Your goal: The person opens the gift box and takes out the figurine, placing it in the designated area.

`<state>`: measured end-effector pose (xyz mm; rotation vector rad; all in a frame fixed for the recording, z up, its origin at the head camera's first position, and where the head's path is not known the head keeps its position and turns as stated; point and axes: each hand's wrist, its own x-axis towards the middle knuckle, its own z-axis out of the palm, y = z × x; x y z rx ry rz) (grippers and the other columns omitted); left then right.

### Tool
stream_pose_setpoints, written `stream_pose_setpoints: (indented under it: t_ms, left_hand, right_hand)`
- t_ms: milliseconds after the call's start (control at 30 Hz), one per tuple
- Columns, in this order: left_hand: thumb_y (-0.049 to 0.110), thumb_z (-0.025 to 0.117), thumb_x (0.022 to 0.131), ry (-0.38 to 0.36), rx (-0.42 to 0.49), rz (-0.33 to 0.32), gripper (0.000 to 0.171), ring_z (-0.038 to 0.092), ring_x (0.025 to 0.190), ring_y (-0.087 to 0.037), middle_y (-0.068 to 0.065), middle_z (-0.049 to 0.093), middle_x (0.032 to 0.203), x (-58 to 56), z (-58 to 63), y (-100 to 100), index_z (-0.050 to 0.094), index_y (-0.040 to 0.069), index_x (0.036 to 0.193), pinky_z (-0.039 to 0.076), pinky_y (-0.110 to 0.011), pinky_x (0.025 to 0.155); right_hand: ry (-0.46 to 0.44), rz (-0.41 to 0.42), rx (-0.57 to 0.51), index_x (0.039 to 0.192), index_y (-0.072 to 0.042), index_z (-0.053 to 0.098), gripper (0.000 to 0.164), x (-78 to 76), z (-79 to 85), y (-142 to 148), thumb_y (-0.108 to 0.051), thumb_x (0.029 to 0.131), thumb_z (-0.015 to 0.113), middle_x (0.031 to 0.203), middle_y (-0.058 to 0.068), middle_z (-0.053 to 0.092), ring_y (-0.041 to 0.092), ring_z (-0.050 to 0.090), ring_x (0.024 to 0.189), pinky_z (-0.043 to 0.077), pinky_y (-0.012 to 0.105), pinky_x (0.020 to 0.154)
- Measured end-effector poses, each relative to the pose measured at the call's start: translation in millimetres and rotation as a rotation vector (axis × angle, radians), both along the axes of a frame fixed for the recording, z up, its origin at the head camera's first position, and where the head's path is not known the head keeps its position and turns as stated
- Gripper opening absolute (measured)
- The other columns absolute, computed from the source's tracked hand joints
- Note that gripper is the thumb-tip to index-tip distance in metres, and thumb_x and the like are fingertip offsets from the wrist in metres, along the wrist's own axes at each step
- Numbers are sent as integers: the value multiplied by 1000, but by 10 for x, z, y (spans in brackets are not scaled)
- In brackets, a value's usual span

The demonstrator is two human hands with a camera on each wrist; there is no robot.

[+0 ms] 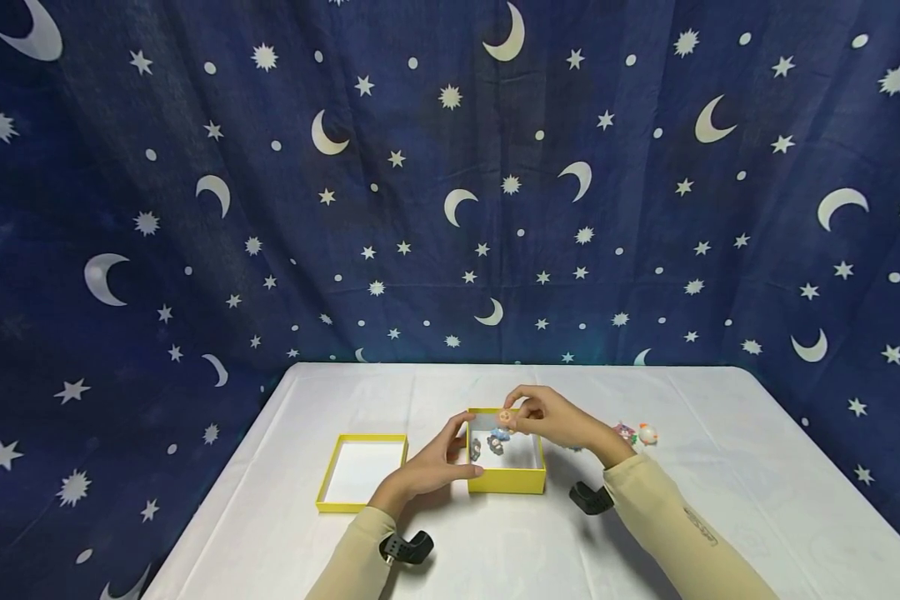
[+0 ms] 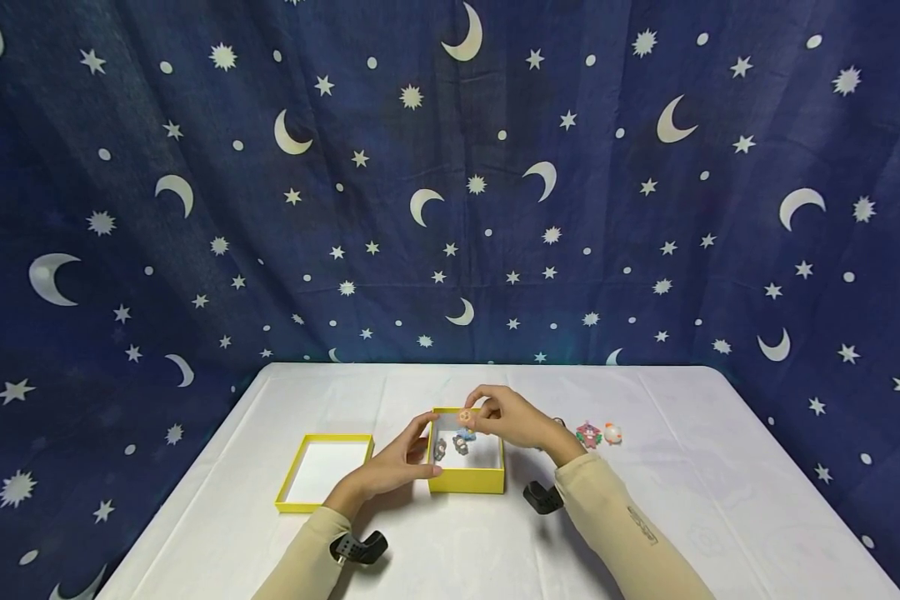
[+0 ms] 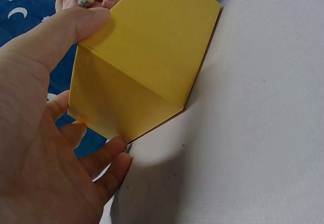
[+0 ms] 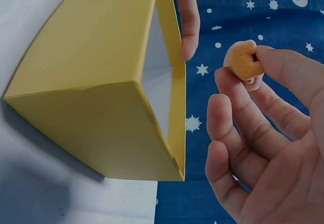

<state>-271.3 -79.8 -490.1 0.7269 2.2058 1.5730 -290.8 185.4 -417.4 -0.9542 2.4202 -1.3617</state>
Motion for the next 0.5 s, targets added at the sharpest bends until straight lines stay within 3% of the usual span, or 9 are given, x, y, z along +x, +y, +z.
stream_pose_setpoints:
  t_ms: [267,500]
  left_hand:
    - [23,74,88,-11,-2,4,88,41,147,-33,-13,11,170,-7,-4,6,21,21,159,32,-51,123]
    - [21,74,88,-5,-5,11,88,42,147,-35,-16,11,170,-1,1,5,21,19,159,33,-53,121]
  right_hand:
    - [44,-23,-8,114,1,60,25,100,-24,70,-15,97,68,88,15,76,9,67,76,55,23,76]
    - [61,-76,-21,114,-2,62,27,178,-38,165,-19,95,71,87,10,76,12,67,77,55,24,73]
